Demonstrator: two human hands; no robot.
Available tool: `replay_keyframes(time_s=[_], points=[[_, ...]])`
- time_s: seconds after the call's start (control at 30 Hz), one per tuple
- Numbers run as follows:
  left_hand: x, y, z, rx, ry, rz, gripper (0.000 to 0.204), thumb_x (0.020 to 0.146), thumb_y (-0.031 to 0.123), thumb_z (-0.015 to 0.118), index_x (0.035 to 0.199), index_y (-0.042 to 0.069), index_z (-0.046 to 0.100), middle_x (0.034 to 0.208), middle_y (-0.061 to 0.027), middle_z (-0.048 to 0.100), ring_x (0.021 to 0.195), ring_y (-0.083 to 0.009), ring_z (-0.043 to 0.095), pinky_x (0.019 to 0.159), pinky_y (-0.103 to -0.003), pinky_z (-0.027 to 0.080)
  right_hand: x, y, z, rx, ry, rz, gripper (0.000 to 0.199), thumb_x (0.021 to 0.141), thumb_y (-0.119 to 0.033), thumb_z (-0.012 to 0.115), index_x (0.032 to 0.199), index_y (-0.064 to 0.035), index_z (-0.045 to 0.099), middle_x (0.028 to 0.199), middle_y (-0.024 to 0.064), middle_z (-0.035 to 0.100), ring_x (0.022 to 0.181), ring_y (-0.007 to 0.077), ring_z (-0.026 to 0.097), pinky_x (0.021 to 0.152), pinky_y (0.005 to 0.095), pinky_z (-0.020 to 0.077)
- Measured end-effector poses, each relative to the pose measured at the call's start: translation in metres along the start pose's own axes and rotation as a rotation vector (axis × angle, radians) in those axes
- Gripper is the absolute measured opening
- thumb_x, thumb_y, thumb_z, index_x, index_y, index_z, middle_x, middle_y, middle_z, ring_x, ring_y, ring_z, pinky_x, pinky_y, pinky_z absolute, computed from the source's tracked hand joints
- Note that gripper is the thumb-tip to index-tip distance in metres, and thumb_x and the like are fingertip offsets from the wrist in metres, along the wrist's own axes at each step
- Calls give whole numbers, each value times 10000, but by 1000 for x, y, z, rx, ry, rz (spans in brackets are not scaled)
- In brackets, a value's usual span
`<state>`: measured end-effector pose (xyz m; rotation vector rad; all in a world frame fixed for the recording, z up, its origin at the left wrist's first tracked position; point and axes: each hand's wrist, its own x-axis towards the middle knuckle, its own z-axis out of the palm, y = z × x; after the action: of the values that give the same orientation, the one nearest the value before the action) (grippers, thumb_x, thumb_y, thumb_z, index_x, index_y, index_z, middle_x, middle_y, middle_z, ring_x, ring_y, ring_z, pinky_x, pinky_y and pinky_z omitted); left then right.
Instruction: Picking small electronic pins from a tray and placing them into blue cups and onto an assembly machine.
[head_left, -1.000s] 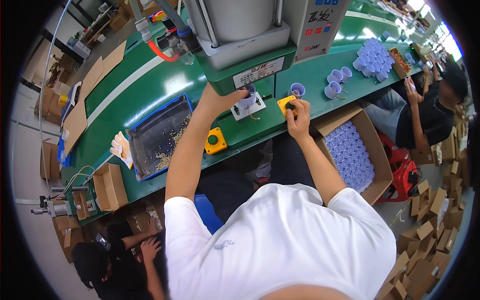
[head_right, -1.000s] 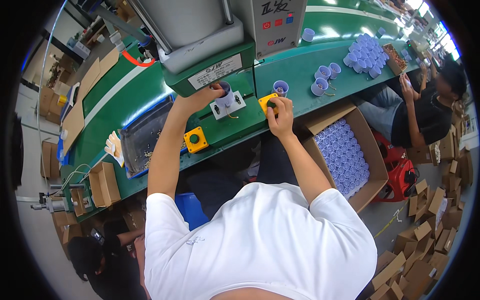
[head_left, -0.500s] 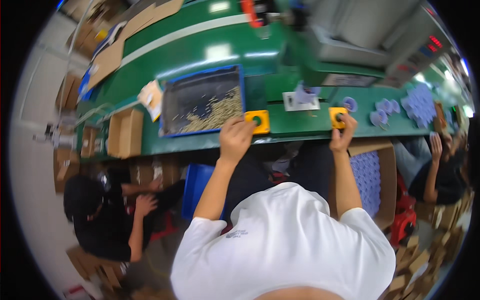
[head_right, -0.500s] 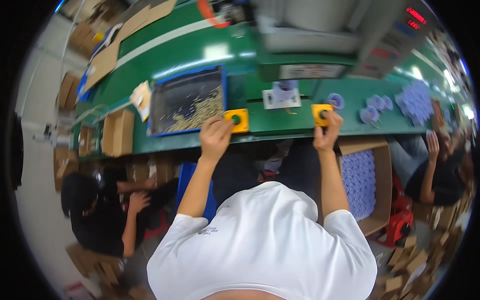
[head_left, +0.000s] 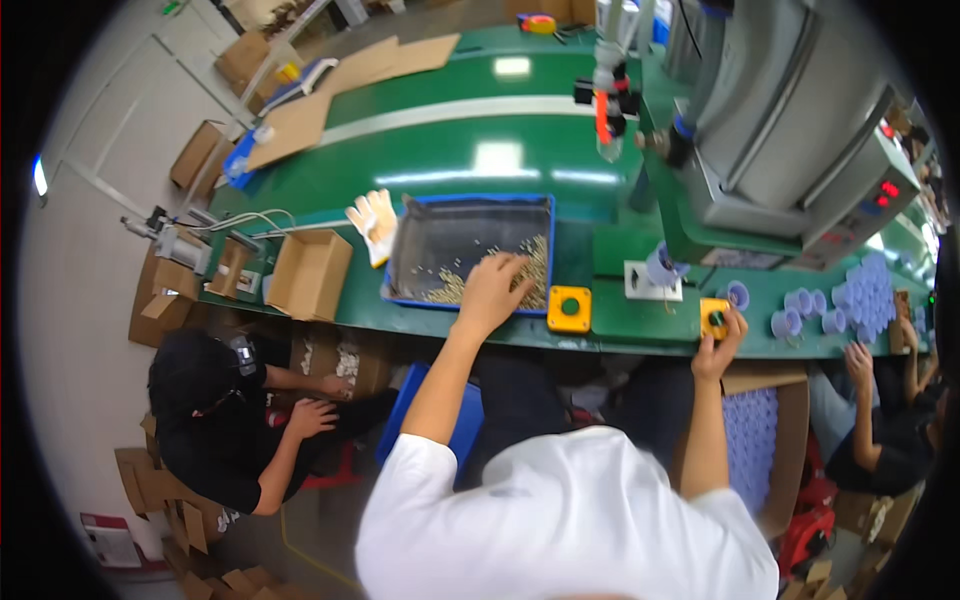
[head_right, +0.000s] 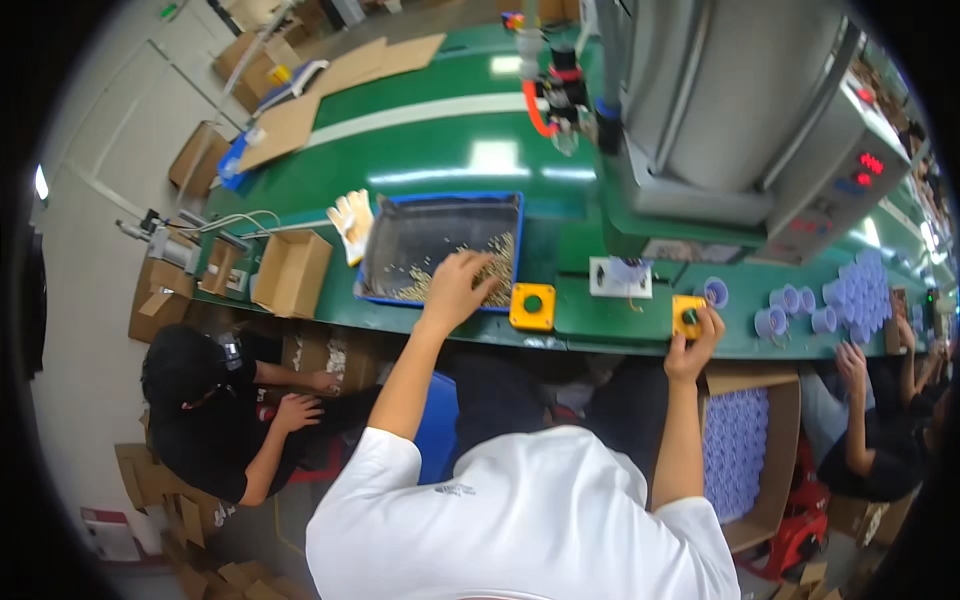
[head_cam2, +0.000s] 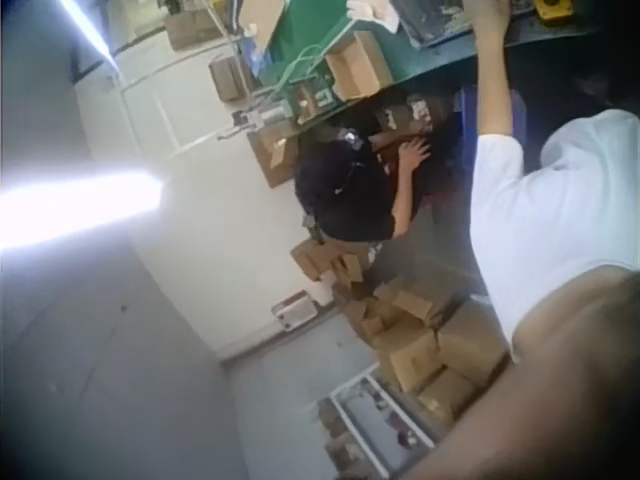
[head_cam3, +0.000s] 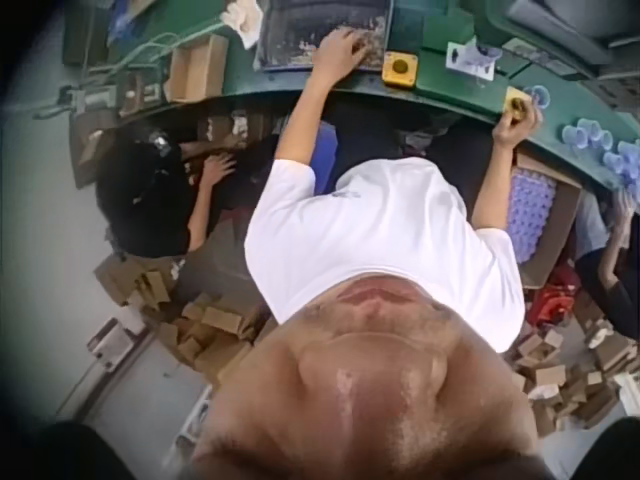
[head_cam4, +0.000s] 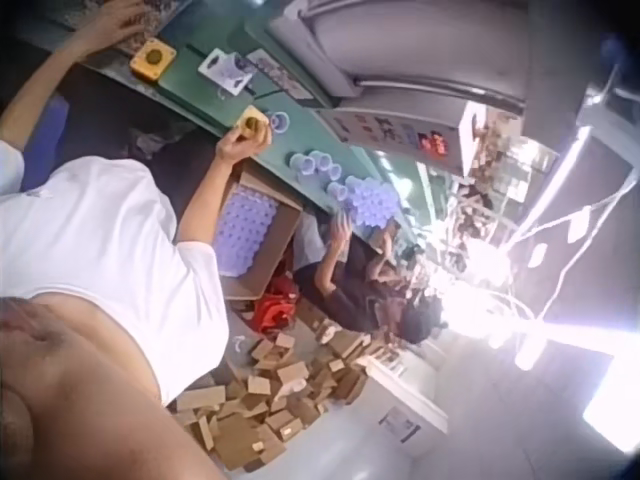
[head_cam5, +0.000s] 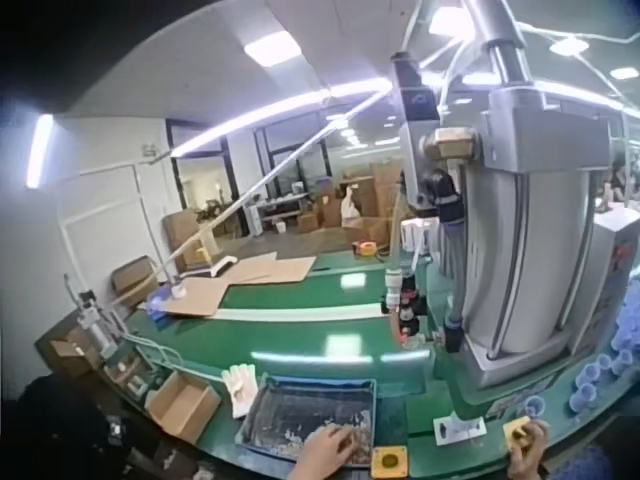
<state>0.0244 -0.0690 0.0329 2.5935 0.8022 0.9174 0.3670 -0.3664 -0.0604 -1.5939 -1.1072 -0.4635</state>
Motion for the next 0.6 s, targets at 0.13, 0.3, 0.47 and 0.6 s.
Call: replay_keyframes(time_s=[0.13, 0.3, 0.47, 0.6], points=[[-4, -15, 4, -42, -319, -71, 283, 927, 257, 765, 1160, 96, 757, 1196, -124, 677, 1169, -333, 630, 980, -459, 545, 0, -1, -4, -11, 4, 14, 509, 928, -216, 625, 1365, 35, 555, 1354, 255, 537, 1286, 429, 531, 1155, 520, 397], [1, -13, 1, -137, -224, -117, 147, 963, 152, 717, 1034, 47, 791, 979, -138, 703, 937, -356, 703, 867, -445, 563, 3, -8, 1, 13, 8, 7, 506, 922, -206, 632, 1364, 27, 552, 1345, 245, 541, 1276, 426, 536, 1152, 519, 400], [0, -9, 13, -260, -160, -134, 138, 939, 131, 735, 1021, 33, 787, 990, -150, 740, 924, -368, 715, 836, -445, 569, 0, -10, -7, -8, 14, 33, 507, 915, -207, 641, 1357, 25, 555, 1335, 242, 547, 1264, 422, 546, 1147, 514, 407], [8, -6, 19, -266, -142, -143, 185, 915, 126, 754, 1055, 8, 782, 1027, -198, 776, 964, -381, 753, 854, -417, 585, -6, 0, -11, 17, 69, 118, 474, 874, -111, 639, 1323, 28, 576, 1322, 236, 569, 1247, 406, 563, 1130, 485, 435]])
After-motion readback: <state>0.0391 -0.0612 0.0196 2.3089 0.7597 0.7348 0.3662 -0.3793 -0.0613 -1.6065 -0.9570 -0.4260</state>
